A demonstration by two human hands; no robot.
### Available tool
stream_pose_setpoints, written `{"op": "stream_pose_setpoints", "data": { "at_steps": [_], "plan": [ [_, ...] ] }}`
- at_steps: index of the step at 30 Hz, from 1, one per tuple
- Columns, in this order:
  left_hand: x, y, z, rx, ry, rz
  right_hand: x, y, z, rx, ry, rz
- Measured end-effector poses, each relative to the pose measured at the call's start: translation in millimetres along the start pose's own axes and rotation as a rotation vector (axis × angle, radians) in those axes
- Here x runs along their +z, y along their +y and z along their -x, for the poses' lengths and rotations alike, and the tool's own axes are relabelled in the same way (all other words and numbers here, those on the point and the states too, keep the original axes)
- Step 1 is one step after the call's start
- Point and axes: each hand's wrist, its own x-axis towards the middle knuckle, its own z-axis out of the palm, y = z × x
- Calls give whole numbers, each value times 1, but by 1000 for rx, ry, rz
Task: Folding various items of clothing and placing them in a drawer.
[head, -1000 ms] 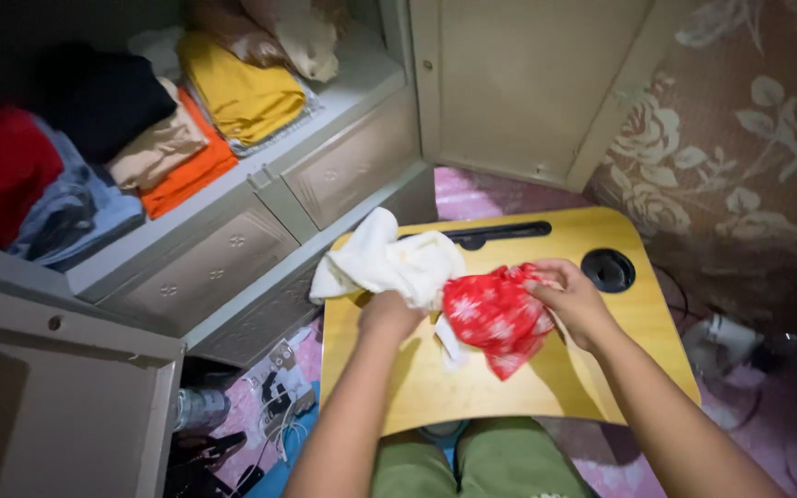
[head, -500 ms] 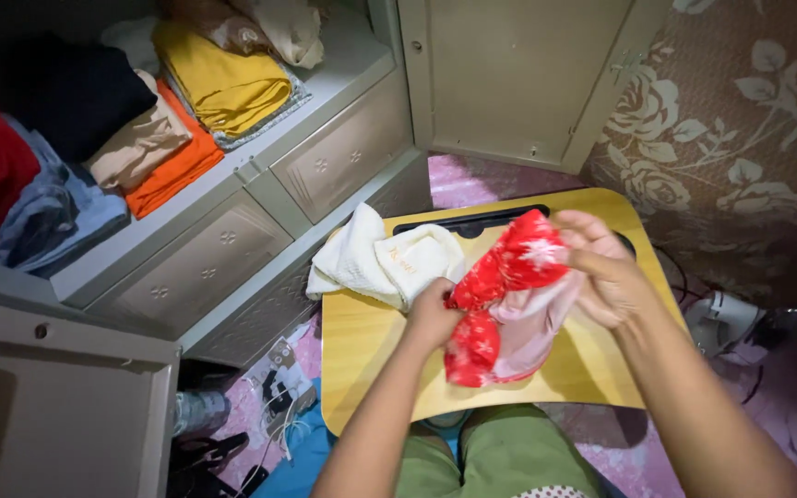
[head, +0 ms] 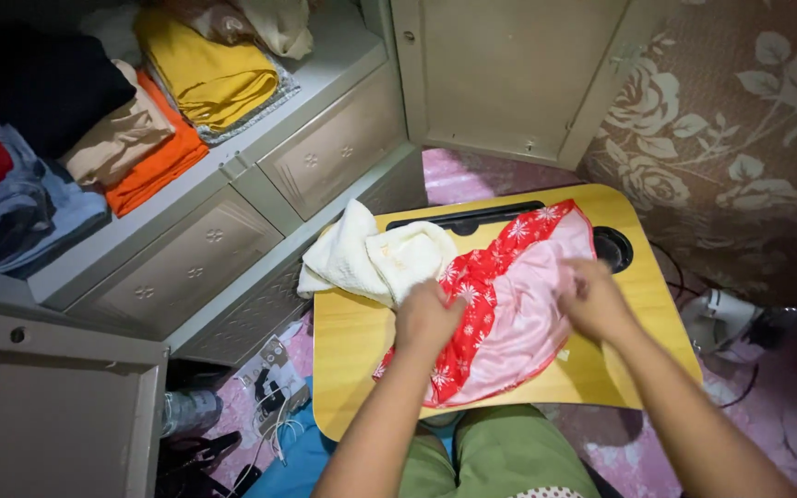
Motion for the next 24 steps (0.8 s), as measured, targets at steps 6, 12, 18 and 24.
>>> {"op": "stream_pose_setpoints", "data": {
  "at_steps": [6,12,18,24],
  "plan": [
    [77,-84,-24,20,49,-284,64,-7,19,-148,-159,-115],
    [11,-78,-44,-23,53,86,56,29,13,-330,44,323],
    [-28,-61,-62,80,71,385,20,36,6,-460,68,339],
    [-33,-17,-68,560,37,388,11,-63,0,-534,43,-53]
  ]
}}
